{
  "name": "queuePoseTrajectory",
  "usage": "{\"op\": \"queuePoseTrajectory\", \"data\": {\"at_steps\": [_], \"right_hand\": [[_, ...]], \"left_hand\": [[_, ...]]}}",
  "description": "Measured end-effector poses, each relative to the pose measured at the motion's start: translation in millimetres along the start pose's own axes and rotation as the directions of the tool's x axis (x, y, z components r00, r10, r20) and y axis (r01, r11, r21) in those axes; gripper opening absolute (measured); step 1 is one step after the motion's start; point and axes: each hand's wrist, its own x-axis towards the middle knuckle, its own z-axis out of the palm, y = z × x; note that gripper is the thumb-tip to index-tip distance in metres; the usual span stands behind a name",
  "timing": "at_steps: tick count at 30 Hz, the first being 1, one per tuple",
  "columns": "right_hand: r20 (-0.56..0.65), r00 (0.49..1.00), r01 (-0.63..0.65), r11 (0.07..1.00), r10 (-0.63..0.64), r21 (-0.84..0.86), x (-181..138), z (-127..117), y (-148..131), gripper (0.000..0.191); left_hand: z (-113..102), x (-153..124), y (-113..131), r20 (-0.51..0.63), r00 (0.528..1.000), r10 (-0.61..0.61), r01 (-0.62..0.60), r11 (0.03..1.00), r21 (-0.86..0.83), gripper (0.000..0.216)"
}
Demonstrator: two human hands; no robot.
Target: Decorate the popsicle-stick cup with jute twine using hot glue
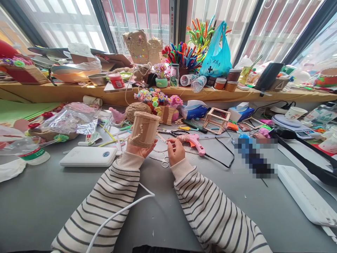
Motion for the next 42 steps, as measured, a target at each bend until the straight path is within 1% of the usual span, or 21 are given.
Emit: {"op": "queuePoseTrajectory", "data": {"at_steps": [4,7,10,11,12,16,18,20,23,25,27,29,32,35,37,40,42], "right_hand": [[0.003,1.0,0.024,1.0,-0.024,0.013,2.1,-4.5,-5.8,0.025],[-0.024,0.998,0.065,0.998,-0.064,0.02,5.3,-12.0,-17.7,0.023],[-0.03,0.991,0.133,0.991,-0.132,0.018,6.7,-19.2,-33.6,0.02],[-0.025,0.987,0.158,0.987,-0.157,0.011,6.5,-21.0,-38.5,0.019],[-0.025,0.981,0.193,0.981,-0.193,-0.004,6.1,-22.5,-42.8,0.018],[-0.022,0.923,0.379,0.916,-0.385,-0.13,4.7,-27.0,-52.5,0.017],[-0.008,0.896,0.434,0.881,-0.443,-0.185,4.7,-29.4,-53.9,0.019],[0.006,0.874,0.474,0.848,-0.486,-0.236,5.2,-31.9,-54.6,0.02],[0.02,0.845,0.515,0.804,-0.534,-0.296,6.3,-35.3,-55.5,0.022],[0.023,0.831,0.53,0.78,-0.556,-0.332,7.1,-36.9,-55.6,0.021],[0.031,0.822,0.537,0.754,-0.569,-0.378,7.9,-37.9,-55.0,0.021],[0.045,0.812,0.541,0.721,-0.582,-0.433,8.5,-38.2,-53.6,0.02],[0.058,0.791,0.549,0.666,-0.609,-0.505,9.4,-37.8,-50.8,0.02],[0.069,0.799,0.542,0.665,-0.598,-0.514,10.8,-38.3,-49.1,0.019],[0.066,0.816,0.526,0.69,-0.574,-0.497,12.1,-40.0,-49.1,0.018],[0.024,0.824,0.509,0.722,-0.566,-0.468,13.8,-44.5,-51.2,0.014],[0.003,0.825,0.511,0.744,-0.565,-0.431,14.2,-47.7,-53.9,0.012]], "left_hand": [[9.2,-2.1,-1.1,-0.057,0.99,-0.127,0.114,0.974,-0.198,0.066],[12.4,-4.0,-7.8,-0.072,0.986,-0.148,0.12,0.945,-0.304,0.065],[13.5,-5.9,-19.1,-0.066,0.994,-0.092,0.064,0.938,-0.339,0.061],[13.8,-6.6,-23.5,-0.059,0.998,-0.03,0.006,0.929,-0.369,0.059],[14.2,-7.3,-27.9,-0.024,1.0,0.0,-0.009,0.921,-0.388,0.058],[19.6,-11.3,-40.5,0.072,0.991,0.11,-0.066,0.892,-0.448,0.055],[24.7,-13.8,-42.2,0.102,0.985,0.136,-0.071,0.875,-0.479,0.05],[29.7,-15.9,-41.9,0.112,0.978,0.174,-0.097,0.864,-0.495,0.048],[33.7,-17.0,-41.7,0.071,0.977,0.202,-0.142,0.859,-0.491,0.043],[34.1,-16.4,-42.9,0.023,0.974,0.224,-0.184,0.85,-0.493,0.042],[33.9,-15.5,-44.7,-0.003,0.968,0.249,-0.218,0.842,-0.494,0.047],[33.9,-14.8,-46.3,0.003,0.968,0.253,-0.219,0.845,-0.487,0.051],[33.9,-14.2,-48.3,0.01,0.971,0.239,-0.205,0.855,-0.477,0.048],[32.3,-14.2,-50.4,-0.024,0.969,0.247,-0.228,0.844,-0.486,0.045],[29.6,-14.7,-51.2,-0.027,0.976,0.218,-0.202,0.841,-0.503,0.047],[24.5,-16.8,-50.3,0.003,0.994,0.11,-0.093,0.85,-0.518,0.056],[22.2,-18.5,-48.4,0.026,0.998,0.058,-0.036,0.858,-0.513,0.062]]}}
